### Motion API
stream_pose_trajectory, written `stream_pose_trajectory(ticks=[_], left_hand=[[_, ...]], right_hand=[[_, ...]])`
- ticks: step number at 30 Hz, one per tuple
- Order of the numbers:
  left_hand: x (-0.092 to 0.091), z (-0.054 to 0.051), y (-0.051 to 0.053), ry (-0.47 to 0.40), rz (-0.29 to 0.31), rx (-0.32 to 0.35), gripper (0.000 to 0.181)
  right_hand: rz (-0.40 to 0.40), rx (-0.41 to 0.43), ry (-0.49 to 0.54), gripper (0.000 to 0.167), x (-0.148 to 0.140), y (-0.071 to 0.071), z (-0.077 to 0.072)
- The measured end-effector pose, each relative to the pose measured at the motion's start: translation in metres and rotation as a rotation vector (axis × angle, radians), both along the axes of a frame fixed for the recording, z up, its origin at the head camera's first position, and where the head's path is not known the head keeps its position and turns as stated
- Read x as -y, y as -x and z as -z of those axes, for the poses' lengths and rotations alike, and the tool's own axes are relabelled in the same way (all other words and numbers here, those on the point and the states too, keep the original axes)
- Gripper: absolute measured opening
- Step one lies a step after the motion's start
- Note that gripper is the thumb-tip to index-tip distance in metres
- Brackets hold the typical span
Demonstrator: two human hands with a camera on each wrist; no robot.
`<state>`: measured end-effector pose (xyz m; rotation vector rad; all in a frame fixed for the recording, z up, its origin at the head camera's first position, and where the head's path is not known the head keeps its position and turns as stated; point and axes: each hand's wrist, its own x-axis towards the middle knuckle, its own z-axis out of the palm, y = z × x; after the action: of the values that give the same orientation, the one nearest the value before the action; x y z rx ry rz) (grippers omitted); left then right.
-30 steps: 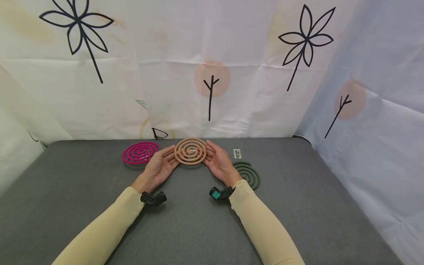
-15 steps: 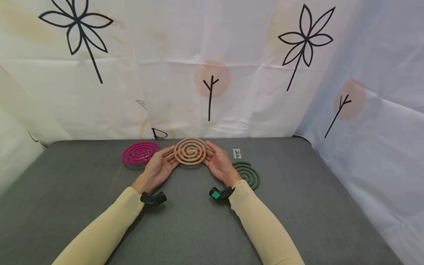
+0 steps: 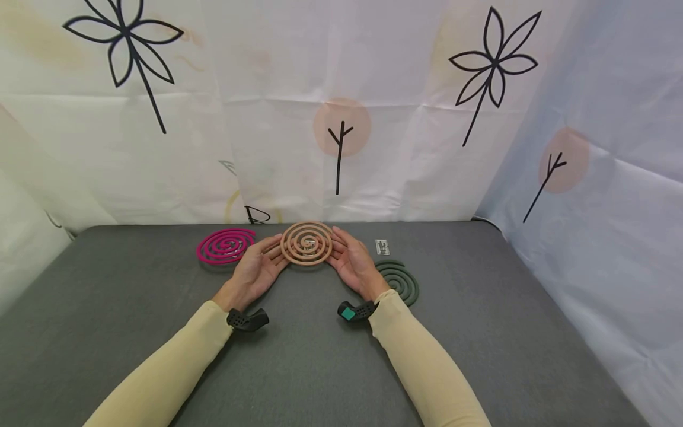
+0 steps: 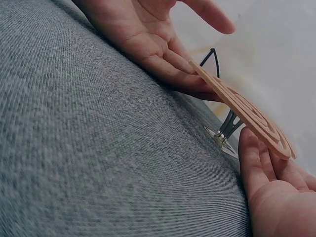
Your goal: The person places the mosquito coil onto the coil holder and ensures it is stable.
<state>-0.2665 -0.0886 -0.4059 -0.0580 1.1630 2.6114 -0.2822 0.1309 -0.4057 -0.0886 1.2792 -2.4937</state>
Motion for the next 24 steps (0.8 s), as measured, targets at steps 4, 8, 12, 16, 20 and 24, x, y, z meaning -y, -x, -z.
stream_pose_trajectory(ticks=[4, 8, 12, 16, 20, 24], left_hand=[[0.0, 0.0006, 0.0003, 0.008, 0.001, -0.01, 0.057], [-0.0001, 0.0011, 0.0, 0.015, 0.002, -0.021, 0.057], [-0.0003, 0.001, -0.0002, 0.014, -0.001, -0.019, 0.057], [-0.0003, 0.0011, -0.0004, 0.013, 0.001, -0.024, 0.057], [0.0002, 0.0012, -0.0009, 0.012, 0.004, -0.028, 0.057], [0.0001, 0.0008, -0.0012, 0.011, -0.001, -0.024, 0.058]], right_hand=[[-0.001, -0.015, -0.006, 0.066, 0.0, -0.0011, 0.0], [-0.003, -0.021, 0.004, 0.065, -0.0003, -0.0025, 0.0001], [0.0, -0.021, 0.006, 0.065, -0.0001, -0.0028, 0.0003], [0.01, -0.015, 0.002, 0.065, 0.0006, -0.0028, 0.0001], [0.015, -0.01, 0.001, 0.066, 0.001, -0.0029, -0.0001], [0.013, -0.015, 0.001, 0.065, 0.0012, -0.0027, 0.0002]])
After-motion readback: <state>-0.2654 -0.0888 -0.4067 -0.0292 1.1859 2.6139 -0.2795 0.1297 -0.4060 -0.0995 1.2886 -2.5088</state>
